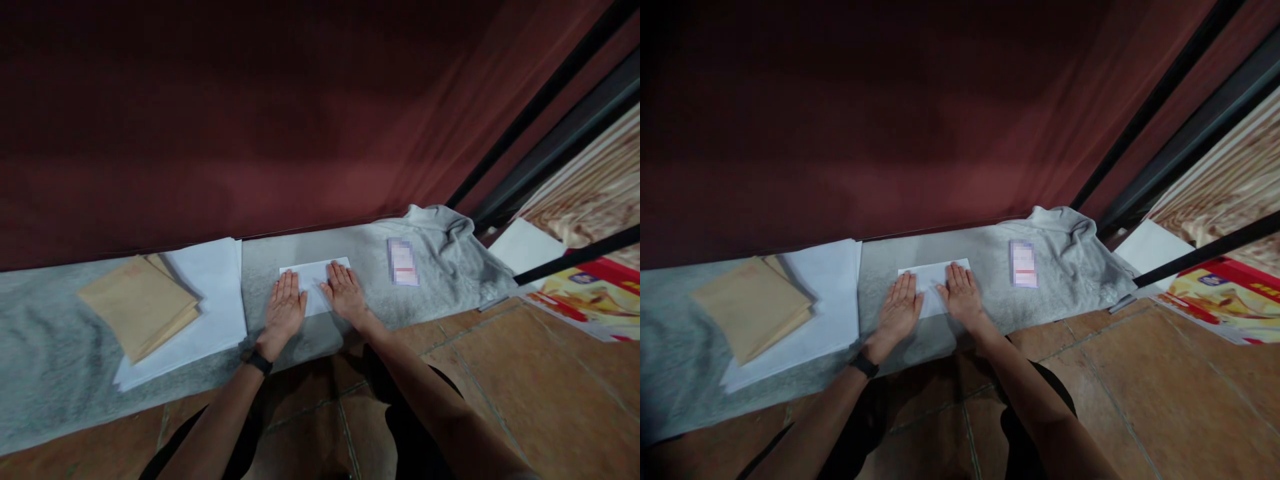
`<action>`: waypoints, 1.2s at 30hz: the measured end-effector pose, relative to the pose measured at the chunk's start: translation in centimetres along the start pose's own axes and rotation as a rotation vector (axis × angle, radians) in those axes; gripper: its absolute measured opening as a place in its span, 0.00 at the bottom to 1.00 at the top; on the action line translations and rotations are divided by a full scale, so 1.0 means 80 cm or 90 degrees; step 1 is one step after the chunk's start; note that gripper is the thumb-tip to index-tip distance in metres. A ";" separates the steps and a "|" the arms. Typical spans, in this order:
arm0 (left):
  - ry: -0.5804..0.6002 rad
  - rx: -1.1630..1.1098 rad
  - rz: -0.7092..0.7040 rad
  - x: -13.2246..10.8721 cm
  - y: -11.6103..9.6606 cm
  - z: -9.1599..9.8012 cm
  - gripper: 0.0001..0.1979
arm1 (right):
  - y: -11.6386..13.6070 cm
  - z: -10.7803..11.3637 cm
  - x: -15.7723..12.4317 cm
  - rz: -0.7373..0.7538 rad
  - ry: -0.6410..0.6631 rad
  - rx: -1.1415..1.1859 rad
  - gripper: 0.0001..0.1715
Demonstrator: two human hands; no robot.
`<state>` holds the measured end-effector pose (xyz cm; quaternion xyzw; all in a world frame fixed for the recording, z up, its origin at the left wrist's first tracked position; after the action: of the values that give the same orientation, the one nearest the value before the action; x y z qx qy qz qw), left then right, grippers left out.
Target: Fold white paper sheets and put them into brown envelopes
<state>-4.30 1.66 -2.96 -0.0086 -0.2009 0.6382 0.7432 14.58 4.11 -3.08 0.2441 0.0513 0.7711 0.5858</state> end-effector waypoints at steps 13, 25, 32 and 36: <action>-0.035 -0.027 -0.019 0.000 -0.038 0.001 0.32 | -0.007 0.020 -0.004 -0.066 -0.044 0.014 0.36; 0.054 0.030 -0.064 -0.013 -0.051 -0.006 0.31 | 0.014 0.008 -0.020 0.071 0.028 -0.004 0.36; 0.069 0.085 -0.037 -0.021 -0.043 0.009 0.35 | -0.005 0.024 -0.014 0.033 0.038 -0.012 0.34; 0.088 0.082 -0.052 -0.024 -0.042 0.016 0.41 | -0.005 0.111 0.002 -0.079 -0.018 0.233 0.34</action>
<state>-1.73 -1.14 -1.40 0.0035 -0.1081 0.6166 0.7798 18.77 2.54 4.61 0.3538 0.1970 0.7080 0.5786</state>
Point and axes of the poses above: each hand's wrist, its own x-axis towards the middle knuckle, its own z-axis out of the back of the hand, y = z × x, the point moved 1 cm from there along x, towards the middle knuckle, and after that the axes turned 7 degrees about -y, right-handed, at the moved point
